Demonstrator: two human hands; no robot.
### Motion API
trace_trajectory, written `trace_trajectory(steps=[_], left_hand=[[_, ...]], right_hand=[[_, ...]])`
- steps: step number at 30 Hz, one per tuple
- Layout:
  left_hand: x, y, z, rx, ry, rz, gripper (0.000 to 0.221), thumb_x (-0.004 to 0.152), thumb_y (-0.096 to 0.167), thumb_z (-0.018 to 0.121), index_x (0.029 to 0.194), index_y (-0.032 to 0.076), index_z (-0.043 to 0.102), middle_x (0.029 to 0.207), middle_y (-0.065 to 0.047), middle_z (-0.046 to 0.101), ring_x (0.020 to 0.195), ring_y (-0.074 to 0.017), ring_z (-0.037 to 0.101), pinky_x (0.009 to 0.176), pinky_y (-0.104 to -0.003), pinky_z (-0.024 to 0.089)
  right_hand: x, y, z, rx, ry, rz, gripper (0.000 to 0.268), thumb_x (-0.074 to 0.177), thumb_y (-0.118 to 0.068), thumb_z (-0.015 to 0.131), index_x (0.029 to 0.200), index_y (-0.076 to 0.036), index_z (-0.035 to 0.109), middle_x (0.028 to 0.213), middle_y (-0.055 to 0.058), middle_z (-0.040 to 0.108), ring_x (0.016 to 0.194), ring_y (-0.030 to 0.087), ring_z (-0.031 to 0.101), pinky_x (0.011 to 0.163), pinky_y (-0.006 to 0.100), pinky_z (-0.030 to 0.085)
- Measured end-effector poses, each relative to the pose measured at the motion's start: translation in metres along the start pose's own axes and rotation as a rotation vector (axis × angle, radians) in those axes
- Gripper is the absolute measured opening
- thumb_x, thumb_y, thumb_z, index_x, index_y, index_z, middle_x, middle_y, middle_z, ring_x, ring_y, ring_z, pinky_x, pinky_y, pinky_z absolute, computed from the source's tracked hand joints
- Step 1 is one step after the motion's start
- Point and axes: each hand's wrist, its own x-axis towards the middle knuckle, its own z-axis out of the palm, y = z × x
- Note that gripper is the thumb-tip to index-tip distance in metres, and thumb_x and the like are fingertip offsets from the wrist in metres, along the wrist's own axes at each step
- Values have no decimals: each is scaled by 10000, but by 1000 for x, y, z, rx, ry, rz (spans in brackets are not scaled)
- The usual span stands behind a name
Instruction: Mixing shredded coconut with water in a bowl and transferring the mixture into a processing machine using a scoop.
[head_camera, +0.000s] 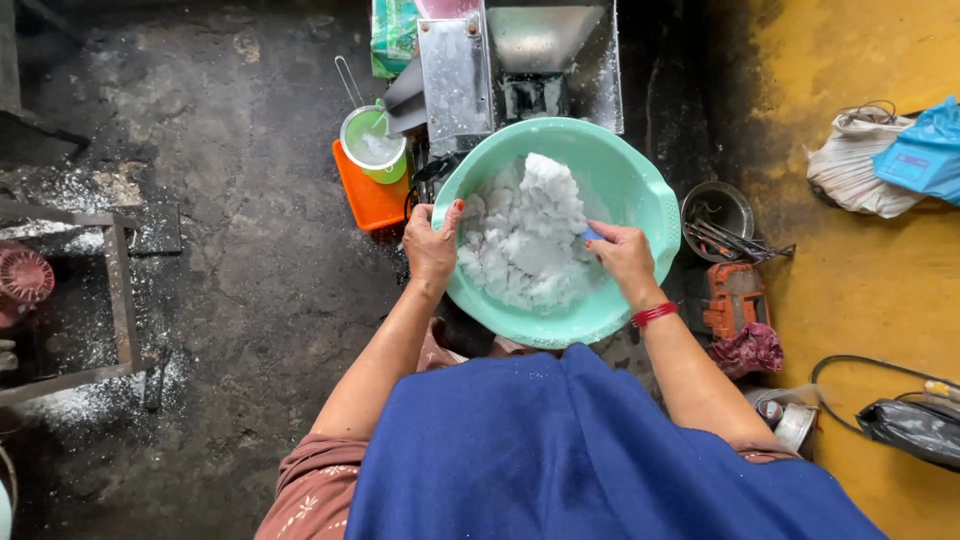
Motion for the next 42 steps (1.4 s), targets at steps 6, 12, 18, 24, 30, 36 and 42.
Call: trace_trajectory(steps=[6,12,18,24,30,36,42], left_hand=[[-2,2,-11,-35,16,8,483,847,538,805,853,75,668,658,-152,639,668,-307,674,668,-401,520],[1,4,-20,-41,25,-10,471,842,528,814,869,75,686,645,-149,645,663,-300,677,662,-399,523],[12,3,-22,1,-14,-43,511,833,572,805,895,76,701,685,-182,666,726,-348,696,707,-430,529],[17,3,-18,9,-39,-71,549,805,630,804,883,94,708,700,-164,681,742,-334,710,720,-428,539],[13,20,-26,-83,-107,-118,565,845,597,783,942,49,685,770,-182,679,716,-314,679,689,-440,542],[21,33,-23,-24,-178,-81,573,849,616,759,924,54,676,800,-172,669,758,-321,682,712,-437,552],[18,34,-24,-18,-201,-87,532,879,548,758,962,28,678,819,-195,663,766,-312,682,721,-438,538]], right_hand=[[-33,-34,-26,260,-100,-46,431,747,-135,688,1173,-169,739,455,44,487,432,80,414,422,210,343],[-8,-43,-50,373,-115,-112,440,747,-50,661,1181,-85,724,444,72,477,389,64,378,384,174,310],[34,-125,-85,-178,265,-496,435,842,-105,631,1264,-144,728,865,162,718,708,276,642,631,397,519],[109,-128,-53,-986,580,-735,491,839,-126,524,1266,-305,690,898,49,642,733,286,684,656,413,557],[8,-180,-89,-953,456,-711,267,873,-298,603,1096,-363,734,823,37,637,705,301,682,621,383,526],[0,-174,-25,-1003,130,-910,249,916,-347,564,1033,-471,744,772,10,659,748,239,691,728,365,547],[-22,-168,-59,-1149,-115,-767,320,925,-375,520,1117,-569,688,808,-39,717,875,162,727,861,313,550]])
